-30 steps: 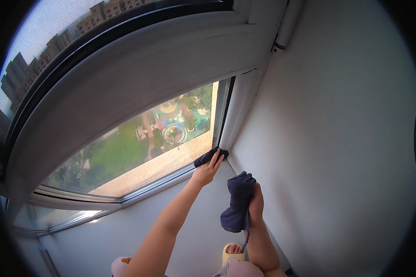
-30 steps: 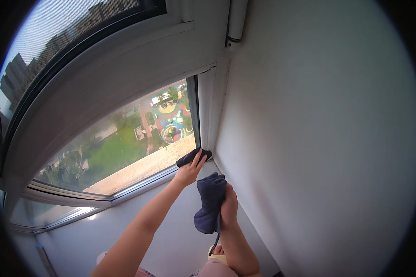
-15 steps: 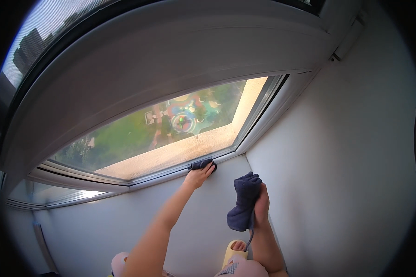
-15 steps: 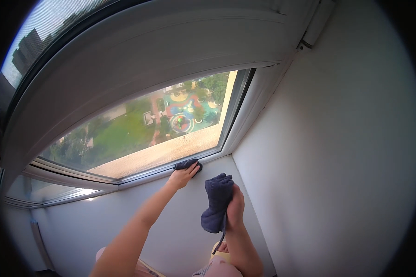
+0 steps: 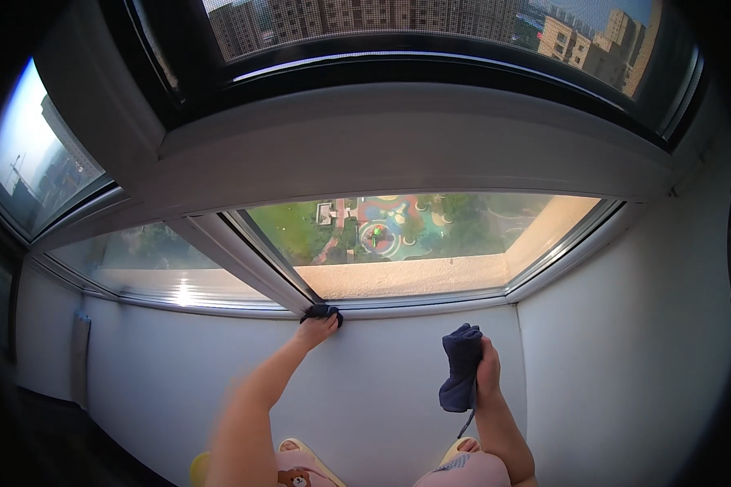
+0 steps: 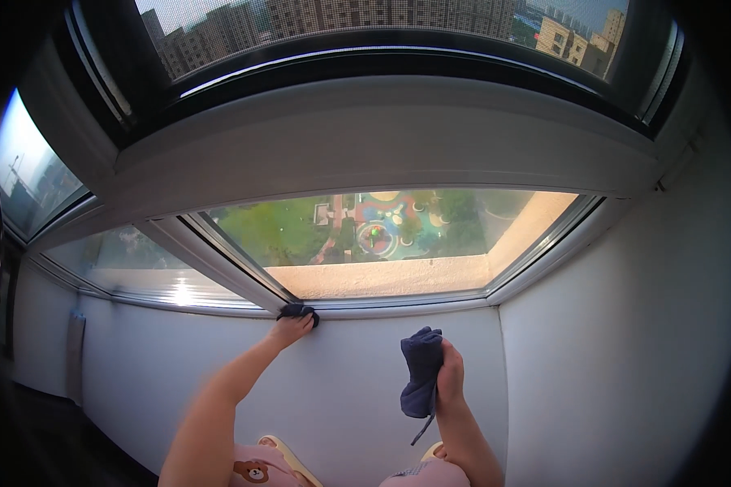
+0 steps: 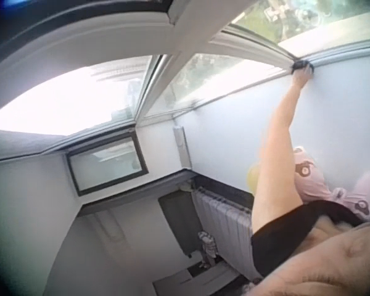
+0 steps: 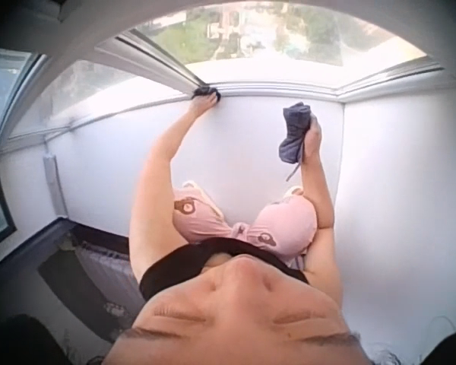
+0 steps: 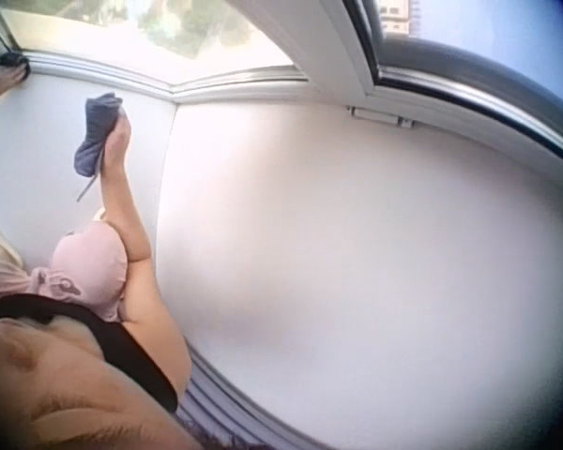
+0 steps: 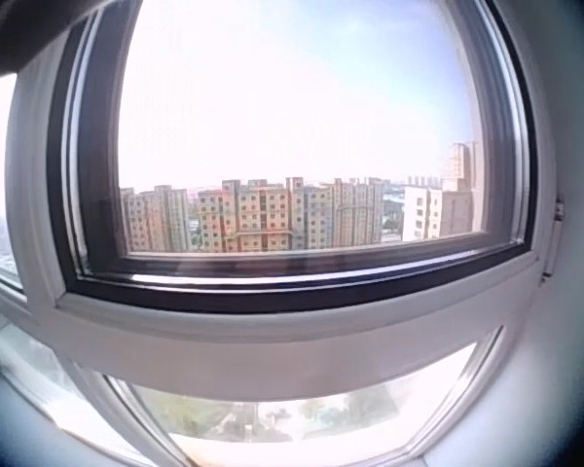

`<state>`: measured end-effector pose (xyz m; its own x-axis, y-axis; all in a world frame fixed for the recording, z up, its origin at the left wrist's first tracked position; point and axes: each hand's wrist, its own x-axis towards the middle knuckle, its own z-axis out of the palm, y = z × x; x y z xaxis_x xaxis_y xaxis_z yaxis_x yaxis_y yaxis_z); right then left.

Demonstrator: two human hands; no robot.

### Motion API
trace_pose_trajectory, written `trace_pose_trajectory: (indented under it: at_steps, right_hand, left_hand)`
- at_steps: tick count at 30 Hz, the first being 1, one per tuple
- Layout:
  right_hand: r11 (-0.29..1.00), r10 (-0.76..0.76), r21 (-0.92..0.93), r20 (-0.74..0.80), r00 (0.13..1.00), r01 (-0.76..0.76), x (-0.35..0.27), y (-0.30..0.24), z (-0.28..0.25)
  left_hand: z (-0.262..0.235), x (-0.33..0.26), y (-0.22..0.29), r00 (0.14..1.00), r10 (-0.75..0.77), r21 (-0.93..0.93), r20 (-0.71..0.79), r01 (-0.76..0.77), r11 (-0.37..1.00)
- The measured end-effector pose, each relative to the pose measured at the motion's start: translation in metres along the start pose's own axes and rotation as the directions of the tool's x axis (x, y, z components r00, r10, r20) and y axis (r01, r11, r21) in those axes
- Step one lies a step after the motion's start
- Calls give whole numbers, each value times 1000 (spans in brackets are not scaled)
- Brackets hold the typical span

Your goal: The person cleans a window by wiping the open glass pane with magnetic cleaning pads, closing and latching the window, and wiping down the window frames and glass panes with the pads.

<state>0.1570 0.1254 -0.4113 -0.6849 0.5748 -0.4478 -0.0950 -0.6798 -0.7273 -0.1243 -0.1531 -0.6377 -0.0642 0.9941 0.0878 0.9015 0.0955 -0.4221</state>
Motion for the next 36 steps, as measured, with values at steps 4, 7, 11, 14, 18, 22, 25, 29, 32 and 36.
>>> trace_pose_trajectory:
  at_steps: [4, 7, 11, 14, 18, 22, 25, 29, 32, 36]
  right_hand:
    - [992, -7, -126, -1, 1000, 7, -4, 16, -11]
    - [988, 34, -154, -4, 999, -34, -6, 16, -5]
    - [985, 22, -174, 74, 997, -9, -6, 18, 2]
    - [980, 53, -197, 81, 995, -36, -2, 23, 3]
    - [972, 75, -228, 90, 993, -53, -1, 29, -3]
    - [966, 110, -242, 47, 993, -95, -1, 29, -10]
    - [956, 99, -281, 55, 994, -79, 2, 31, -19]
    - [950, 113, -298, 34, 993, -97, -8, 26, -14]
    - [956, 99, -281, 26, 995, -87, -5, 25, -20]
    - [966, 138, -225, 24, 990, -129, 1, 30, -28]
  left_hand:
    - [-79, 42, 2, 995, -103, -231, -9, 99, 968]
    - [-196, 43, -29, 910, -235, -287, -341, 138, 948]
    - [-309, 28, -83, 738, -345, -151, -580, 318, 936]
    - [-354, 23, -125, 619, -331, -21, -712, 452, 892]
    - [-361, 32, -157, 519, -376, -91, -768, 493, 865]
    - [-344, 39, -143, 564, -428, -10, -706, 597, 802]
    - [-324, 40, -128, 613, -484, 85, -624, 669, 738]
    - [-304, 31, -109, 653, -531, 109, -540, 680, 725]
    - [-252, 20, -85, 750, -507, 132, -424, 605, 785]
    - [-166, 13, -36, 801, -507, 188, -317, 577, 795]
